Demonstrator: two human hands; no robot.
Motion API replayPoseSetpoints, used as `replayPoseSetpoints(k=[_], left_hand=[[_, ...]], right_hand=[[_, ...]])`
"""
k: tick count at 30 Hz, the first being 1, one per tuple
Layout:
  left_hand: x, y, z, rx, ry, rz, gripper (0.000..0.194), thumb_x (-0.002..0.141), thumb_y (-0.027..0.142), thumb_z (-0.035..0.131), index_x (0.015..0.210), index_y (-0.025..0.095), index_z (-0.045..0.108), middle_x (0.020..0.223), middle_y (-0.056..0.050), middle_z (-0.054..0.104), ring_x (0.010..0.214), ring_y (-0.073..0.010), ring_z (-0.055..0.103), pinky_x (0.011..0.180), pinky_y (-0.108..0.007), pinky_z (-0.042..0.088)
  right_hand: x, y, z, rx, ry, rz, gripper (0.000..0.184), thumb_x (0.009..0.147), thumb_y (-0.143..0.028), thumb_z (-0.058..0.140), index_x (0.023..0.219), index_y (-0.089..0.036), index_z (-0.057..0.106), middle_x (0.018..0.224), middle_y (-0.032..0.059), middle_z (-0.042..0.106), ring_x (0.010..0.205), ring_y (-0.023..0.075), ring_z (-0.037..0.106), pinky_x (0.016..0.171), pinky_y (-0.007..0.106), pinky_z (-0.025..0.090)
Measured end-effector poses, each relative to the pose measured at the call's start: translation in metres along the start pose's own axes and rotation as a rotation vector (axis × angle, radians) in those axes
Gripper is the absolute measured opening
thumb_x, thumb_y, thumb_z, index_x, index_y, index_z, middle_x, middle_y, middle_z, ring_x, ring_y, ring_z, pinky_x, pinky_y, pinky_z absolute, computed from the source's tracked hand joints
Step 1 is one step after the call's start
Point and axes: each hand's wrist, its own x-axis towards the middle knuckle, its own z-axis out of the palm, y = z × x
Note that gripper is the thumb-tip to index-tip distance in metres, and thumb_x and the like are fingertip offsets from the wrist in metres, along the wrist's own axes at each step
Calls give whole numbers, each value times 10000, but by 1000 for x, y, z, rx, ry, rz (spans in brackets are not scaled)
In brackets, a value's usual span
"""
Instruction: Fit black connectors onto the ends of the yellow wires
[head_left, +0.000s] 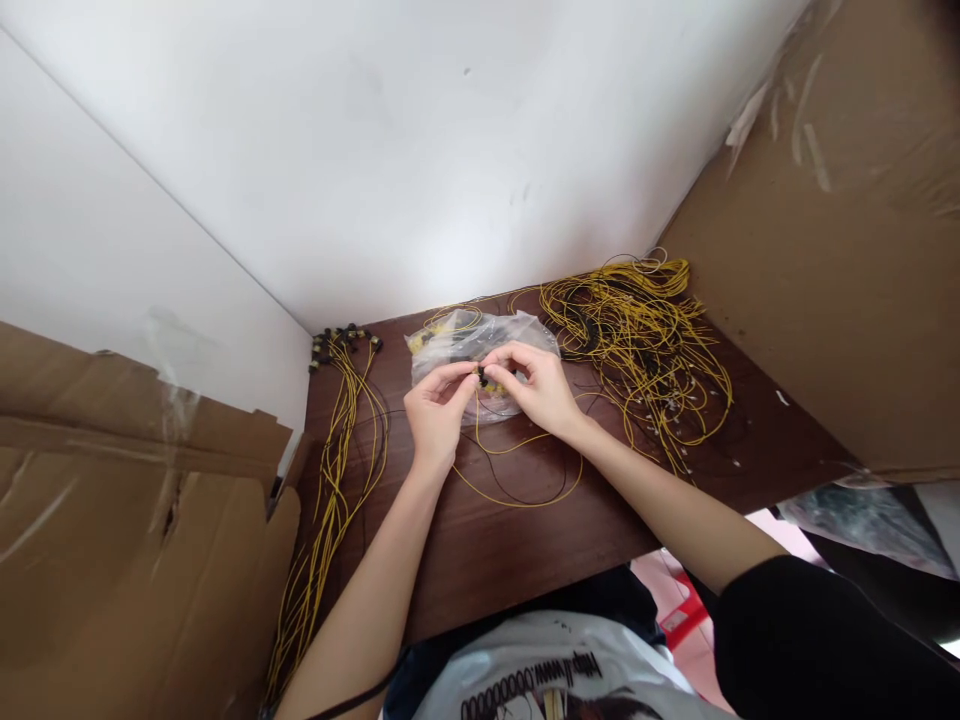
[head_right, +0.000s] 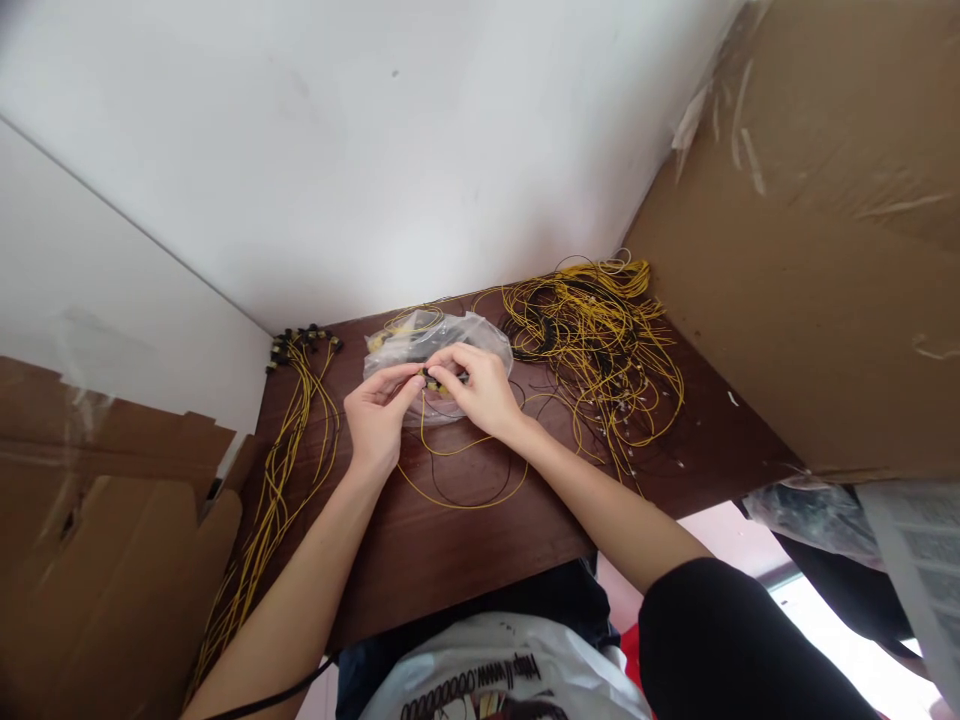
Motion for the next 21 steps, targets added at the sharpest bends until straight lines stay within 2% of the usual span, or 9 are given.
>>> replayPoseSetpoints(k=[13,21], left_hand=[[-2,0,1,45,15,-23,136,664,191,713,797,159,707,815,-43,717,766,-157,663,762,-295,534],[-2,-1,1,20,36,0,132,658,174,715,787,156,689,801,-39,713,752,-146,660,745,-277,533]], right_hand=[[-6,1,7,-47,71,-27,90,846,-233,563,825,-195,642,803,27,656,722,150,580,686,289,461],[-4,3,4,34,39,16,96,800,-256,626,857,-209,689,823,22,688,720,149,608,670,285,480]])
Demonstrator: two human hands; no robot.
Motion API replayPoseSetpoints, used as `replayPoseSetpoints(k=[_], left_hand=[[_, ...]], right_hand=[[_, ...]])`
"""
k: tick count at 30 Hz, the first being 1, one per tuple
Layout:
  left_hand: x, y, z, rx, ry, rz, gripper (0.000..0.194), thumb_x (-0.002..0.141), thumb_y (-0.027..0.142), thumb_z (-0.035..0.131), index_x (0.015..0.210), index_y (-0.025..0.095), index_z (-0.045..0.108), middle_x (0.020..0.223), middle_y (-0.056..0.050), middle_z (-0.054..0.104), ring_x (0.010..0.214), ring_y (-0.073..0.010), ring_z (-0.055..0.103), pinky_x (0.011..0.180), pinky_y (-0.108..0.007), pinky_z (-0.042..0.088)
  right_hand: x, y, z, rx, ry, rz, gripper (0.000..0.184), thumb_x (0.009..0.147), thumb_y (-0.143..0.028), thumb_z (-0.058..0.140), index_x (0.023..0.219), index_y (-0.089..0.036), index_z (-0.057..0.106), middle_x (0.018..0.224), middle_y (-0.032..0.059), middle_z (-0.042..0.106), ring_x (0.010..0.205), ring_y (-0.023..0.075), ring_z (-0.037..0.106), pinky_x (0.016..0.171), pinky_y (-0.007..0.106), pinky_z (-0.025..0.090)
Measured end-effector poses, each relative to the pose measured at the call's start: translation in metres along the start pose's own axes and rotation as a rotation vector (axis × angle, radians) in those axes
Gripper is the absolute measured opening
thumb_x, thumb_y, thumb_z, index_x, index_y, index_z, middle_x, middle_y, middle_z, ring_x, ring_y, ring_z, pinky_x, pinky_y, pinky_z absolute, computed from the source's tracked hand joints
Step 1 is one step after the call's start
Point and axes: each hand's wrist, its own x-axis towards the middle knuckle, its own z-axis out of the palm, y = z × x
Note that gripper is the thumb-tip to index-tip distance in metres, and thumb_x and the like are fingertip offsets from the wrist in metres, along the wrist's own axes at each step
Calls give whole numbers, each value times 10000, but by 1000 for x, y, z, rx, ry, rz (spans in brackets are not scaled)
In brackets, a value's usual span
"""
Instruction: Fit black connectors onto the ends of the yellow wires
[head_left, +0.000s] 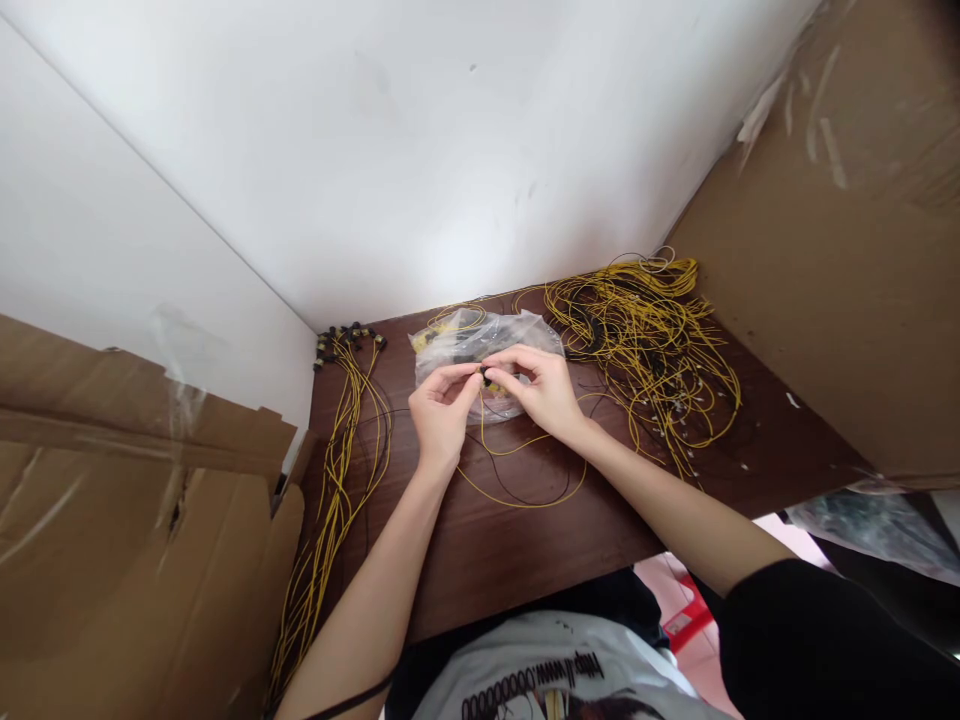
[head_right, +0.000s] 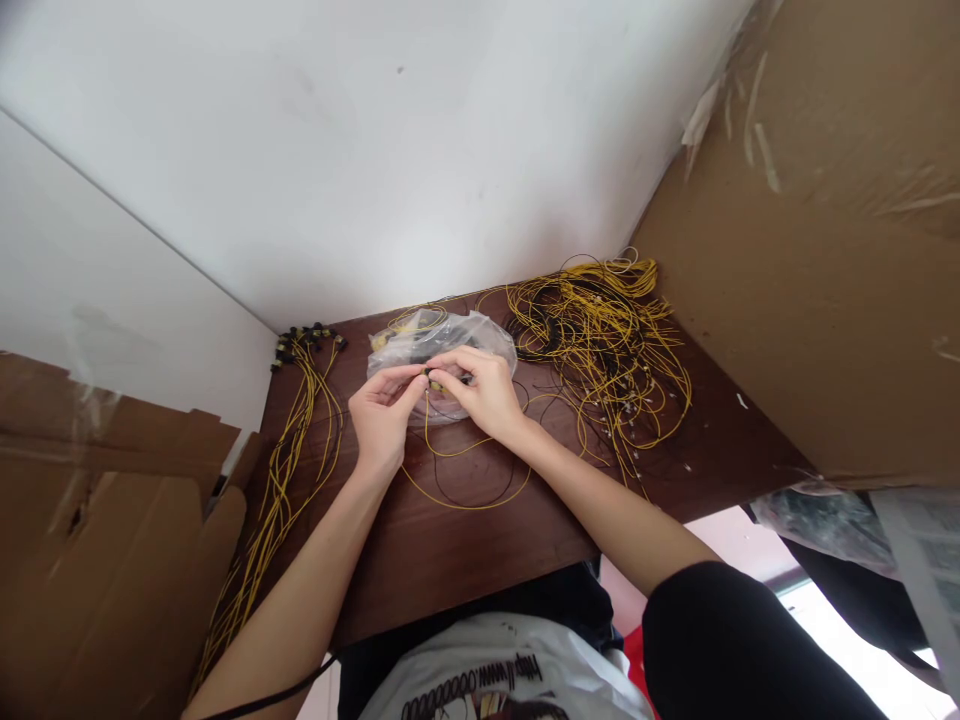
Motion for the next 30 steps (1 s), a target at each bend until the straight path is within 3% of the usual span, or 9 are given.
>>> replayPoseSetpoints(k=[9,17,22,30], left_hand=[[0,0,0,29,-20,52,92,668,182,709,754,160,685,834,-41,702,808,-156,656,794,-303,525],[0,1,-3,41,-55,110,66,691,174,696,757,176,698,846,-42,706,829,-163,659,822,-324,523],[0,2,-5,76,-67,112,67,689,175,699,756,177,705,845,-43,712,820,-167,664,800,-315,528],[3,1,-8,86,-70,-1,103,658,199,725,757,170,719,810,-45,723,752,-174,670,729,-303,539]], right_hand=[[3,3,2,181,-11,185,160,726,-323,688,794,-178,695,759,30,708,670,150,635,639,285,505],[2,5,2,214,-32,193,139,717,-299,696,790,-182,695,766,36,710,690,158,646,660,301,513],[2,5,0,176,-44,154,124,731,-291,687,794,-185,697,767,34,702,685,156,633,644,294,496],[4,-2,-8,-1,-120,-56,69,798,-221,626,814,-204,691,798,26,682,726,150,605,665,287,469]])
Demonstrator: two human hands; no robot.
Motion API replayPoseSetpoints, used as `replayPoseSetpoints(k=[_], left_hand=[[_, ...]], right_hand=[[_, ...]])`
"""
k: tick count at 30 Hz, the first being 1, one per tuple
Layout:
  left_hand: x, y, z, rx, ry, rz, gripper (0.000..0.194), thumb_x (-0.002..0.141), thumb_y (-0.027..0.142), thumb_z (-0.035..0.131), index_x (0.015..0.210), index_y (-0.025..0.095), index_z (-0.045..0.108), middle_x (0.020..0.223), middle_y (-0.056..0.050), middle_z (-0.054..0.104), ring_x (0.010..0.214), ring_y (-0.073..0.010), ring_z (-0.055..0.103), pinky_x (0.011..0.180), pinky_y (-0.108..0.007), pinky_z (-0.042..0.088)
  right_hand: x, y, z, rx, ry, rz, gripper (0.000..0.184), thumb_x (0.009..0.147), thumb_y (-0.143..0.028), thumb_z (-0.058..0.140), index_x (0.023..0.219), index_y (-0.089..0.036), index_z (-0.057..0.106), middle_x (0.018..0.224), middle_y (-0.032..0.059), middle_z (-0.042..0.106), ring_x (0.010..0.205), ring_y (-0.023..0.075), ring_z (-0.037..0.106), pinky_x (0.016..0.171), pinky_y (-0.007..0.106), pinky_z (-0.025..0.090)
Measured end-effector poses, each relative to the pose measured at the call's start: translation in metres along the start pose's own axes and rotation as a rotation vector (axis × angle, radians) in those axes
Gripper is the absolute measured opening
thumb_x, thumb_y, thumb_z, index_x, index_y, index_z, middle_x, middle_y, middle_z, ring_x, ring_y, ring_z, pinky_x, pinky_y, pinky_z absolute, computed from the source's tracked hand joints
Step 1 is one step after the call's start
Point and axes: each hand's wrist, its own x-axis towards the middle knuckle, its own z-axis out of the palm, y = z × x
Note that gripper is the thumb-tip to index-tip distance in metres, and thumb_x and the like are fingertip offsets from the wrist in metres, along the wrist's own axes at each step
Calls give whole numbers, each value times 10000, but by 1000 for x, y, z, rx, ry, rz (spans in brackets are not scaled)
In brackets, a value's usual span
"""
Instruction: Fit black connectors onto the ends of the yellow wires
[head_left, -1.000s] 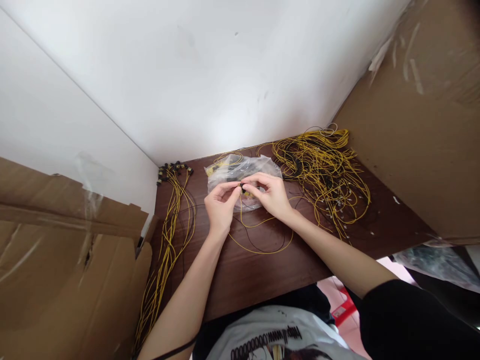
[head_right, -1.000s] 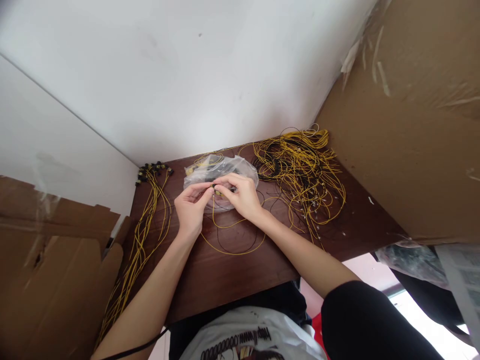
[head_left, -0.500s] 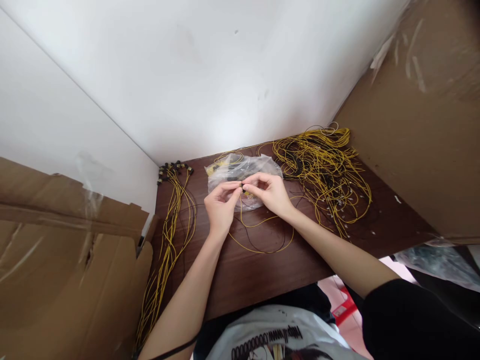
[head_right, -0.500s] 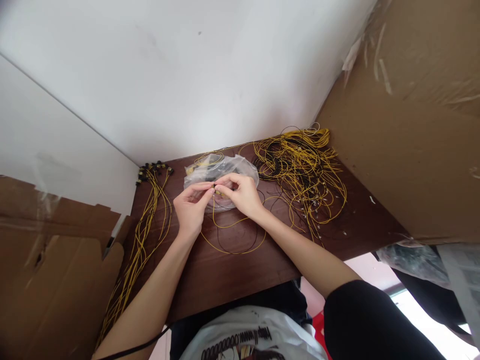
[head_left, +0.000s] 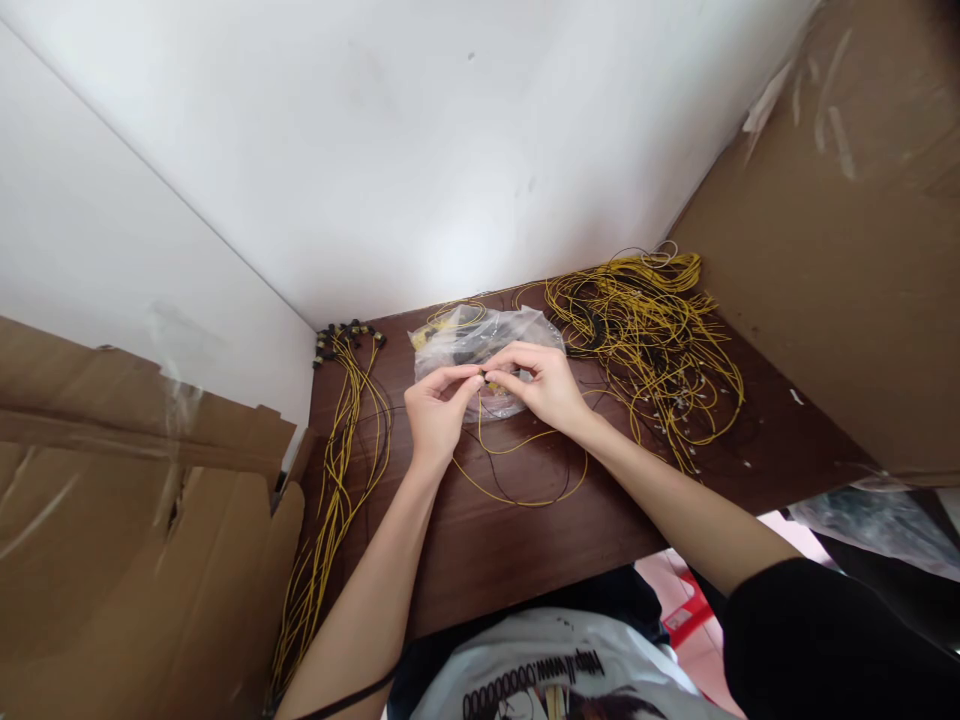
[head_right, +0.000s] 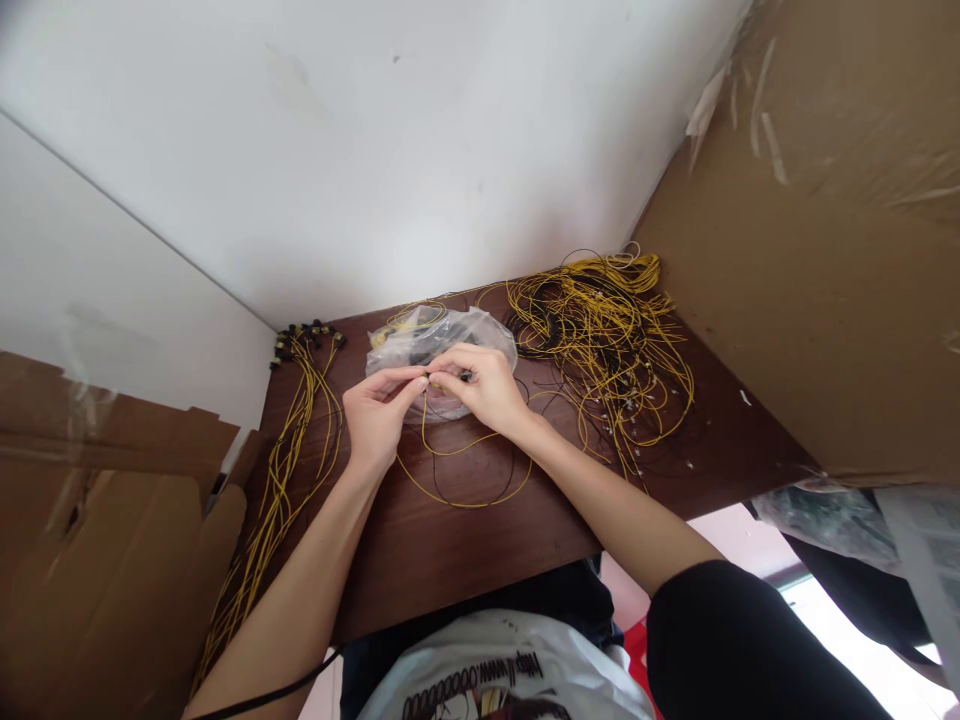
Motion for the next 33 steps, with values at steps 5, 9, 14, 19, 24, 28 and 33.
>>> replayPoseSetpoints(k=[5,9,14,19,24,28,33], left_hand=[[1,0,-2,-10,-31,-45,111,651,198,732,755,160,721,795,-47,724,718,-158,669,693,-273,539],[1,1,-2,9,-35,-64,121,648,199,731,759,152,719,776,-44,723,694,-155,667,685,-275,543],[0,1,-1,13,-18,-70,116,641,184,732,753,154,720,768,-38,724,689,-153,668,689,-277,549],[-1,1,-1,40,-8,-25,89,648,172,722,736,161,718,772,-32,722,706,-158,671,681,-276,550],[-1,4,-1,79,-3,32,56,659,159,712,715,163,716,776,-33,722,735,-161,672,715,-282,545],[-1,3,-1,56,-11,34,69,661,162,715,730,163,718,792,-37,722,751,-159,671,730,-282,540],[-1,2,1,-42,4,-47,105,652,177,723,751,150,699,799,-39,715,731,-155,663,704,-282,540]], right_hand=[[0,1,-2,-89,-24,-81,78,818,-187,602,816,-189,680,791,31,672,731,148,602,684,287,471],[-1,1,-2,-137,-35,-135,88,825,-156,585,822,-171,672,801,43,661,732,145,598,694,284,473],[-2,1,-1,-144,-35,-137,90,824,-141,579,816,-162,667,788,48,652,710,145,593,664,279,468],[-2,0,1,-97,-21,-74,71,809,-144,603,806,-168,669,777,35,655,699,140,593,661,274,463],[-3,0,2,-46,-4,-36,60,795,-149,624,798,-174,678,772,29,662,697,137,595,646,269,457],[-3,0,3,1,8,-3,60,786,-155,635,799,-177,689,768,29,670,698,138,601,632,267,457],[-2,0,4,-4,20,35,92,790,-187,629,850,-189,698,817,35,680,718,142,613,647,272,478]])
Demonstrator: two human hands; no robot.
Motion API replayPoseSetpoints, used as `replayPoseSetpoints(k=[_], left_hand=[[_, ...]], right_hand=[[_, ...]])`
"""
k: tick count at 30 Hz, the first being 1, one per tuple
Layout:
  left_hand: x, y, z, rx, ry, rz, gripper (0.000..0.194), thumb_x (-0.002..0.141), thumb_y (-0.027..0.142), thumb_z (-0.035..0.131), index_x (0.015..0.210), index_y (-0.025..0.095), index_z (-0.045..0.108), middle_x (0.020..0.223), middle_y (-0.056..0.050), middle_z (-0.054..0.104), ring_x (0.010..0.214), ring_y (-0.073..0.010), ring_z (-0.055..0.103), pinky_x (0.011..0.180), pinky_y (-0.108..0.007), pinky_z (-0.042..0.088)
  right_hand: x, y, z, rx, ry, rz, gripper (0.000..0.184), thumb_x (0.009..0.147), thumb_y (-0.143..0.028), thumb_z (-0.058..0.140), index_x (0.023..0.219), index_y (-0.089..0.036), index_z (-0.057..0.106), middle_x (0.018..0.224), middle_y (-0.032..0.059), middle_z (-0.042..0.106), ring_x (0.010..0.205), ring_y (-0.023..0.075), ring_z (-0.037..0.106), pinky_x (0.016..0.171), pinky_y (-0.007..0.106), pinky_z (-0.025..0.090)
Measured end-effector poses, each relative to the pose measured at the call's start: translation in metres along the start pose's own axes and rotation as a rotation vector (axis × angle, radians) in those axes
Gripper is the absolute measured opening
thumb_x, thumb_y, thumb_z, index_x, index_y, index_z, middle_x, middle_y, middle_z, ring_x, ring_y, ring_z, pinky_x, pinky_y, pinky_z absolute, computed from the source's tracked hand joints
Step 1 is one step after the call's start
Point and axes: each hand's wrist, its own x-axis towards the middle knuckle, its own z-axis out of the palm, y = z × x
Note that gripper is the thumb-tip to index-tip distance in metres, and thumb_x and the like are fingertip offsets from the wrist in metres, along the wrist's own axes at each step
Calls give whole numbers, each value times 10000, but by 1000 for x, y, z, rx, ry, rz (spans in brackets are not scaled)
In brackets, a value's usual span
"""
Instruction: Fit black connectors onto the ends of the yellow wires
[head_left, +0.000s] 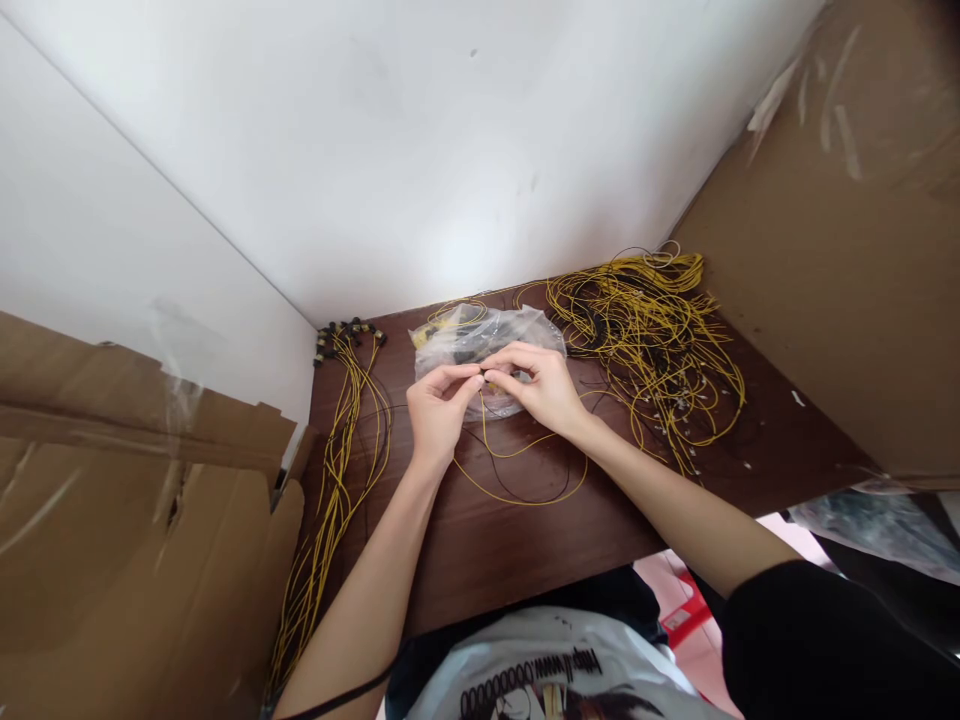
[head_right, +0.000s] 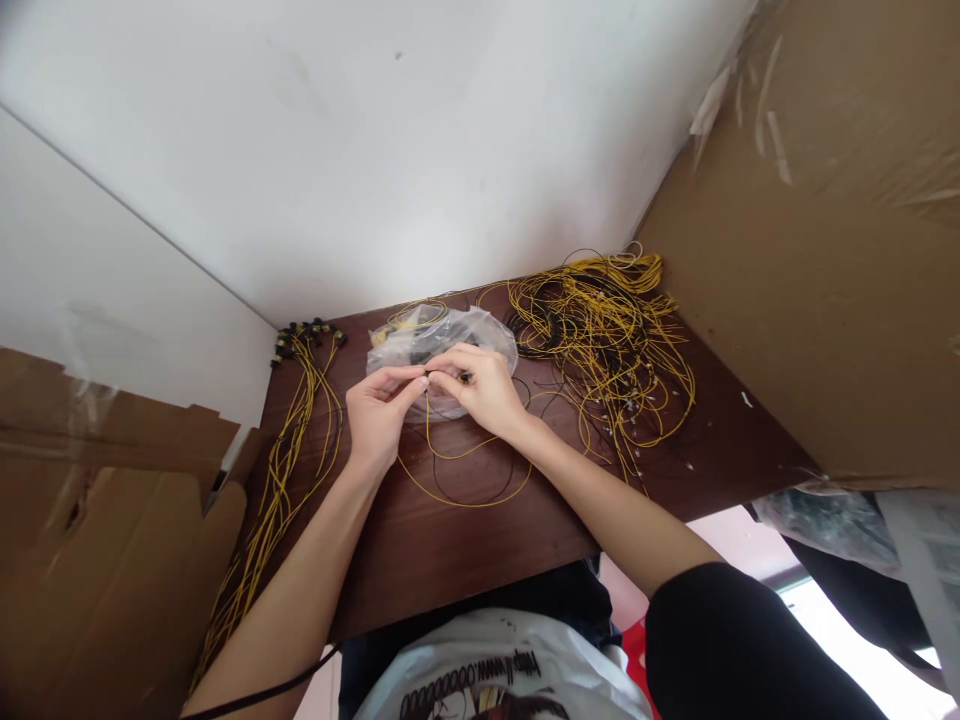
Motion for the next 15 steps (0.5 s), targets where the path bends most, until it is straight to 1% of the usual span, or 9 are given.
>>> replayPoseSetpoints(k=[4,7,12,15], left_hand=[[1,2,2,-65,-1,-6,126,651,159,718,772,145,685,816,-39,710,773,-148,660,751,-275,533],[1,2,2,-72,-14,6,161,654,146,713,812,149,683,840,-41,711,800,-146,659,774,-275,529],[2,1,2,-44,-27,6,184,657,142,707,838,153,681,862,-43,711,819,-150,661,794,-285,529],[2,1,1,-36,-38,8,170,665,149,700,834,151,680,863,-45,711,816,-153,660,789,-288,529]], right_hand=[[0,4,1,82,-2,56,155,788,-213,621,926,-190,688,868,40,692,739,145,632,675,278,507],[0,6,2,109,12,92,145,790,-229,615,912,-187,682,845,34,698,719,144,633,679,282,511],[1,2,-1,-11,9,39,110,798,-212,600,862,-181,684,790,26,685,679,132,600,632,261,478],[1,0,-2,-37,10,15,103,798,-191,599,854,-170,682,775,26,679,671,126,590,618,250,462]])
